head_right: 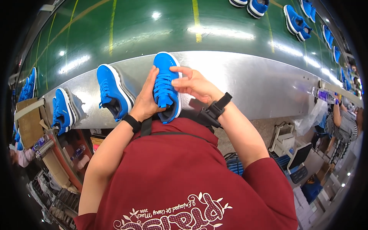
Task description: Organizing and checking blue sneakers on a conveyor belt in a shoe manufacturing facility.
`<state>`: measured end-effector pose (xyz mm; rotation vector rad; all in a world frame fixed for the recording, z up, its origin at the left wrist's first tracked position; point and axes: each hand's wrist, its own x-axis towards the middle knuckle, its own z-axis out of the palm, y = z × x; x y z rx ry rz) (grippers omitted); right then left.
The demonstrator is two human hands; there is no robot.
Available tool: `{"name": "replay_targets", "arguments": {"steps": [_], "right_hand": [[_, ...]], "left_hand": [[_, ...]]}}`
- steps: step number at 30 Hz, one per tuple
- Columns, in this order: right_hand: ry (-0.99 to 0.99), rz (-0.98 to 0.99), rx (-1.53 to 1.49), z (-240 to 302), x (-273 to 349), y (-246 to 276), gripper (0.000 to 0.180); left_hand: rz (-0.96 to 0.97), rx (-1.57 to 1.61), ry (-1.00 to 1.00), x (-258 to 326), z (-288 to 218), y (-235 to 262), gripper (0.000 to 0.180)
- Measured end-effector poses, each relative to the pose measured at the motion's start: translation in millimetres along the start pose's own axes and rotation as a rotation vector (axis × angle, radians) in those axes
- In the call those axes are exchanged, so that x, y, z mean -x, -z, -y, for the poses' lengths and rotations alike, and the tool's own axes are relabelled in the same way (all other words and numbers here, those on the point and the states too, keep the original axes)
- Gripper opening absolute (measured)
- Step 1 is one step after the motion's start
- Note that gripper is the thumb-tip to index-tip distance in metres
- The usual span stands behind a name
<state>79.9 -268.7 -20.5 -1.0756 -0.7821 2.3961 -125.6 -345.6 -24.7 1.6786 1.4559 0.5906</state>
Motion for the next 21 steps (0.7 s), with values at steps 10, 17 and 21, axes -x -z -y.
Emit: {"name": "replay_targets", "arguments": {"steps": [10,17,21], "right_hand": [[0.418,-0.363,0.870,-31,20,-43,0.068],[0.447,-0.341,0.863,-45,34,-46,0.061],[0.466,-0.363,1.016,-48,32,-52,0.058]], "left_hand": [[-0.045,0.008,-0.018,5,-5,-3,0.115],[0.005,0.505,0.195,24,-34,26,0.064],[-0.178,0.198,0.210,27,-42,19,0.036]]}}
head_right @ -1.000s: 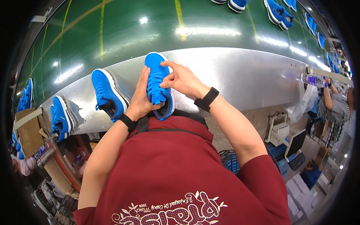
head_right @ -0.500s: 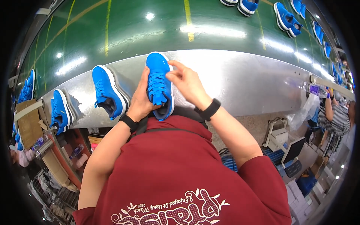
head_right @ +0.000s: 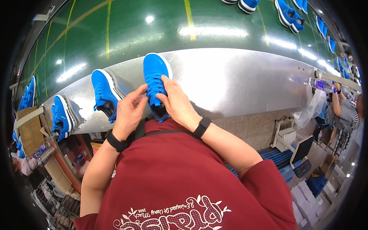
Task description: Organizing and checking blue sneakers on a conveyor belt in a shoe manufacturing facility.
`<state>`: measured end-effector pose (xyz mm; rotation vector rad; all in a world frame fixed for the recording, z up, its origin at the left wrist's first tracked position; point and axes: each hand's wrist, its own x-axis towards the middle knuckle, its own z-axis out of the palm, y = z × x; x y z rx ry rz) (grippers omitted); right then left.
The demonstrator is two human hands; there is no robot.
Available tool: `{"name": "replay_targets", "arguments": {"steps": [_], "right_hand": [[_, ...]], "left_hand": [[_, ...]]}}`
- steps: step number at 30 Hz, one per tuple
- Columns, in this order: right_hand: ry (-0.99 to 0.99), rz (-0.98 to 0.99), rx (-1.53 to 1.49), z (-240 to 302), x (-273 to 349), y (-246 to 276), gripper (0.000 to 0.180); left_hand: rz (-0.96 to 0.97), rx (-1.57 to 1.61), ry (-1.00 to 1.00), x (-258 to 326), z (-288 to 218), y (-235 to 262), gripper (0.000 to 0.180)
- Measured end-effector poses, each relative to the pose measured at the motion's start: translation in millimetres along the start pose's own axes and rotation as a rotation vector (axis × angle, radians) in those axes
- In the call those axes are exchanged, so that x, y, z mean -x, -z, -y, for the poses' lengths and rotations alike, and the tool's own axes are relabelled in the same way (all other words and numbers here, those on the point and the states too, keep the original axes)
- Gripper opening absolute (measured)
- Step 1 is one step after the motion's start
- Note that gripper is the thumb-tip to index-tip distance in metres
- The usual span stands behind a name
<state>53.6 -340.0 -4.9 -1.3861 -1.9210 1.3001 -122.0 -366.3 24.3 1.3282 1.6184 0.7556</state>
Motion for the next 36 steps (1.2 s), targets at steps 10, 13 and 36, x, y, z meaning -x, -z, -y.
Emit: {"name": "replay_targets", "arguments": {"steps": [10,13,36], "right_hand": [[-0.030,-0.071,-0.133,1,-6,11,0.044],[-0.073,0.007,-0.091,3,-13,17,0.040],[-0.381,0.476,-0.657,-21,-79,41,0.033]], "left_hand": [[0.112,0.376,0.247,-51,28,9,0.038],[0.007,0.295,0.119,-72,40,0,0.042],[-0.035,-0.209,-0.126,-116,70,-34,0.049]]}}
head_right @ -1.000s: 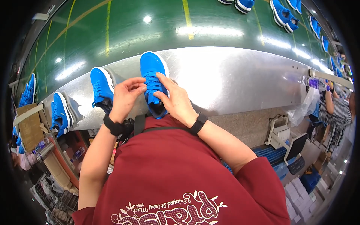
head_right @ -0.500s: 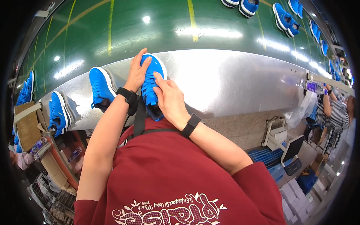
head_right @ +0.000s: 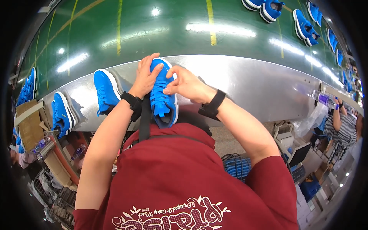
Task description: Organizing and checking blue sneakers on a conveyor belt in a shoe manufacturing facility.
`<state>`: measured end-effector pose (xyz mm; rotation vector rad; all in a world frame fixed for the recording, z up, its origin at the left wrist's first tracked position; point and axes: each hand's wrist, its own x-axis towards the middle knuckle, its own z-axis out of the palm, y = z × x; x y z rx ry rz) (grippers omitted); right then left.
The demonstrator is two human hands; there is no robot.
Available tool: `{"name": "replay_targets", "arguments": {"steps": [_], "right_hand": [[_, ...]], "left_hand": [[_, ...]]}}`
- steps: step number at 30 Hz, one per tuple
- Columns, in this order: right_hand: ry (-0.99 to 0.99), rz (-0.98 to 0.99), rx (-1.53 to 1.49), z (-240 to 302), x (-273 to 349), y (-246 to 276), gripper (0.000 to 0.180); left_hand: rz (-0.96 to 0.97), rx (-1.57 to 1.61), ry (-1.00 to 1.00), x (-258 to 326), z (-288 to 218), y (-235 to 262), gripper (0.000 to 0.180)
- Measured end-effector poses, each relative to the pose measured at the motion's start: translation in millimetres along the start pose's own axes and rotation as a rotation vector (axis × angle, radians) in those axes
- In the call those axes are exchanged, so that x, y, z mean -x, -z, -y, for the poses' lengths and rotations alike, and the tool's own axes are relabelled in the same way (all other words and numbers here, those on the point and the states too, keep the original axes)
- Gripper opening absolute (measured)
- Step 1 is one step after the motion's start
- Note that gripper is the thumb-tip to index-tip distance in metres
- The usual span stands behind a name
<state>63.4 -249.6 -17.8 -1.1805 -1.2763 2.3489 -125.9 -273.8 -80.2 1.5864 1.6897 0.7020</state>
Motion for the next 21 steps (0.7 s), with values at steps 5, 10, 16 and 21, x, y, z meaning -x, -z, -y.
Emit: {"name": "replay_targets", "arguments": {"steps": [5,10,16,21], "right_hand": [[-0.156,0.041,-0.331,-2,3,13,0.033],[0.114,-0.375,0.126,13,8,18,0.035],[0.192,-0.280,0.468,-1,38,2,0.050],[0.206,-0.090,0.689,-11,58,-31,0.082]], "left_hand": [[0.063,-0.026,0.048,-2,-8,5,0.048],[0.079,-0.032,0.059,-4,-16,8,0.046],[0.045,-0.029,0.050,-4,-12,6,0.043],[-0.126,-0.019,-0.058,-4,-9,-2,0.041]]}}
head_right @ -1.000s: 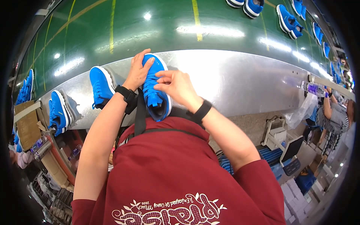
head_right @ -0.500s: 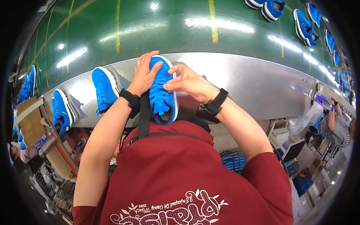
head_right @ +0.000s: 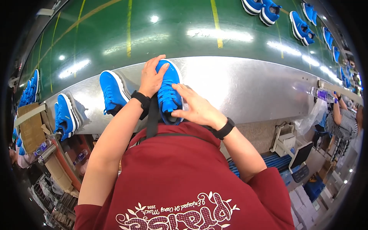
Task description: Organizing and checking blue sneakers on a conveyor belt in a shoe manufacturing facility.
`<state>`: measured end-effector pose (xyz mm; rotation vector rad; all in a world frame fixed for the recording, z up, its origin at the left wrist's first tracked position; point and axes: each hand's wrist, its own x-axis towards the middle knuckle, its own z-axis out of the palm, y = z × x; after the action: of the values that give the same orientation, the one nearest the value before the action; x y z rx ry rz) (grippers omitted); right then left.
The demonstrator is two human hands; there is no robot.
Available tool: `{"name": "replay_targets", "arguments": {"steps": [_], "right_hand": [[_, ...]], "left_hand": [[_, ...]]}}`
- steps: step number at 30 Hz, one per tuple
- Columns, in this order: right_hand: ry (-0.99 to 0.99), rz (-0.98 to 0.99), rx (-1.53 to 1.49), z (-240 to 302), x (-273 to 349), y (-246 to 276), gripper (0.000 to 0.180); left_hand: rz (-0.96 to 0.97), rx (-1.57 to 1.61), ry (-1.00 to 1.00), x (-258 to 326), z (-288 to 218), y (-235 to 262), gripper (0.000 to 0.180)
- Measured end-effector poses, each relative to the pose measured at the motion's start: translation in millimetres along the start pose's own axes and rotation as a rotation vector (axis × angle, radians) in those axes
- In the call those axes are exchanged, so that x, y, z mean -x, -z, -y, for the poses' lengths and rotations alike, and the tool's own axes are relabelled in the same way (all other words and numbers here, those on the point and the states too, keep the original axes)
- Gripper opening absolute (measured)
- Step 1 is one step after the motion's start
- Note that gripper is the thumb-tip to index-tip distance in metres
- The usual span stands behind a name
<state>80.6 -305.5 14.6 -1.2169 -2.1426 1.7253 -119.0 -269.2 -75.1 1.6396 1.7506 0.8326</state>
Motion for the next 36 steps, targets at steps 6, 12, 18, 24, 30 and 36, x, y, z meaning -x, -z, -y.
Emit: {"name": "replay_targets", "arguments": {"steps": [6,12,18,24,30,36], "right_hand": [[0.045,-0.194,0.112,5,5,-38,0.091],[-0.280,-0.278,0.097,13,1,-57,0.087],[-0.227,-0.421,0.038,-2,0,-73,0.076],[-0.300,-0.496,0.042,-7,10,-79,0.066],[-0.250,-0.492,0.099,4,-16,-73,0.059],[-0.051,-0.594,0.447,72,-55,-61,0.052]], "left_hand": [[-0.077,0.116,0.027,5,-4,5,0.046],[0.002,-0.363,-0.124,19,-34,14,0.061],[-0.046,-0.141,-0.409,39,-46,40,0.050],[-0.100,0.047,-0.436,89,-29,135,0.037],[-0.143,0.006,0.008,139,48,170,0.067],[-0.344,-0.097,-0.120,120,46,157,0.063]]}}
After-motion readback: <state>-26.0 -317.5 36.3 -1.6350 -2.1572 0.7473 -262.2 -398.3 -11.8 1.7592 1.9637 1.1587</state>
